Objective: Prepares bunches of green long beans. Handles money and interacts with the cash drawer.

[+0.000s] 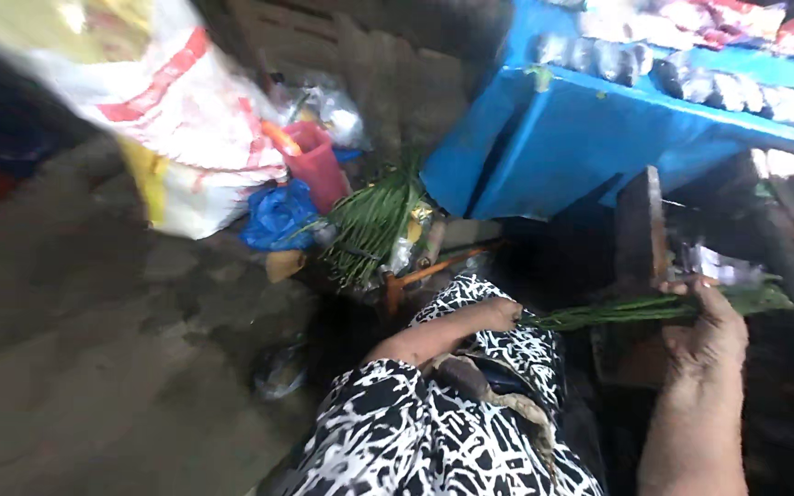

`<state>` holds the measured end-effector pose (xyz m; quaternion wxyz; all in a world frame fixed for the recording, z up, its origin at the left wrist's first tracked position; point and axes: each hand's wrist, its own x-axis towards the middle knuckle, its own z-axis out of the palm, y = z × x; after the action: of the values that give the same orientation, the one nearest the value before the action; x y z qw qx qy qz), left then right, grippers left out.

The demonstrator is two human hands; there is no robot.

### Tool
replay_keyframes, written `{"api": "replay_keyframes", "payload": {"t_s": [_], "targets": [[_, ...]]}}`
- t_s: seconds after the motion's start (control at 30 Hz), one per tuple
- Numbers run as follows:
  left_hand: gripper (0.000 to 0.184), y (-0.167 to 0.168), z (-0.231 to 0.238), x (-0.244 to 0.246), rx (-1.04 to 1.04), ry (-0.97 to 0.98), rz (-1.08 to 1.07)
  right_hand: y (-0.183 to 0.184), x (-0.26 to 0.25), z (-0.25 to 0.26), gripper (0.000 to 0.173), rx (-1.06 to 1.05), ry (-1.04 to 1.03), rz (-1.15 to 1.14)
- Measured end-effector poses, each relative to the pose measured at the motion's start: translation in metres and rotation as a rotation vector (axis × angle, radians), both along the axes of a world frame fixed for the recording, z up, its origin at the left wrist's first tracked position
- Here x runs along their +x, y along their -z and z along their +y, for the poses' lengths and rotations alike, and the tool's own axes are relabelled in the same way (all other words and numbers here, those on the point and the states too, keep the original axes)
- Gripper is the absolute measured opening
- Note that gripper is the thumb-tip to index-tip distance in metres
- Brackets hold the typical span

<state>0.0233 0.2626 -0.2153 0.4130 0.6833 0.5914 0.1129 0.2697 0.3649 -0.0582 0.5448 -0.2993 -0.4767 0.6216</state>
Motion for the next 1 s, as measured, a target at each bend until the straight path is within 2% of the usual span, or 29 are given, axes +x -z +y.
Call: {"api": "replay_keyframes", "payload": {"t_s": [0.07, 0.23, 0.37, 0.6, 0.67, 0.73, 0.8, 0.87, 0.93, 1.0], "targets": [[0.036, -0.001, 0.0, 0.002, -0.006, -0.018, -0.013, -0.001, -0.001, 0.001, 0.019, -0.016, 0.014, 0.015], [0.041, 0.012, 0.007, 0.004, -0.048, -0.049, -0.019, 0.001, 0.0, 0.001, 0.01, -0.11, 0.108, 0.051], [0.041, 0.011, 0.011, 0.005, -0.111, -0.048, 0.027, 0.002, 0.002, -0.001, 0.008, -0.135, 0.086, 0.076], [0.04, 0.013, 0.014, 0.006, -0.141, -0.044, 0.079, 0.001, 0.006, -0.006, 0.015, -0.1, 0.015, 0.004], [0.042, 0.011, 0.013, 0.006, -0.158, -0.095, 0.014, 0.002, 0.006, -0.008, 0.016, -0.08, 0.004, -0.021], [0.051, 0.006, 0.012, 0.004, -0.163, -0.226, -0.159, 0.002, 0.004, -0.01, 0.02, -0.072, 0.008, -0.059], [0.063, -0.006, 0.012, -0.001, -0.112, -0.358, -0.354, 0.0, 0.0, -0.016, 0.019, -0.098, 0.028, -0.058], [0.069, -0.035, 0.016, -0.004, -0.025, -0.379, -0.448, -0.004, -0.006, -0.027, 0.015, -0.142, 0.018, -0.021], [0.071, -0.069, 0.023, -0.002, 0.065, -0.293, -0.497, -0.008, -0.014, -0.04, 0.012, -0.156, -0.036, 0.003], [0.08, -0.099, 0.028, 0.008, 0.109, -0.161, -0.635, -0.014, -0.021, -0.054, 0.012, -0.162, -0.083, 0.01]]}}
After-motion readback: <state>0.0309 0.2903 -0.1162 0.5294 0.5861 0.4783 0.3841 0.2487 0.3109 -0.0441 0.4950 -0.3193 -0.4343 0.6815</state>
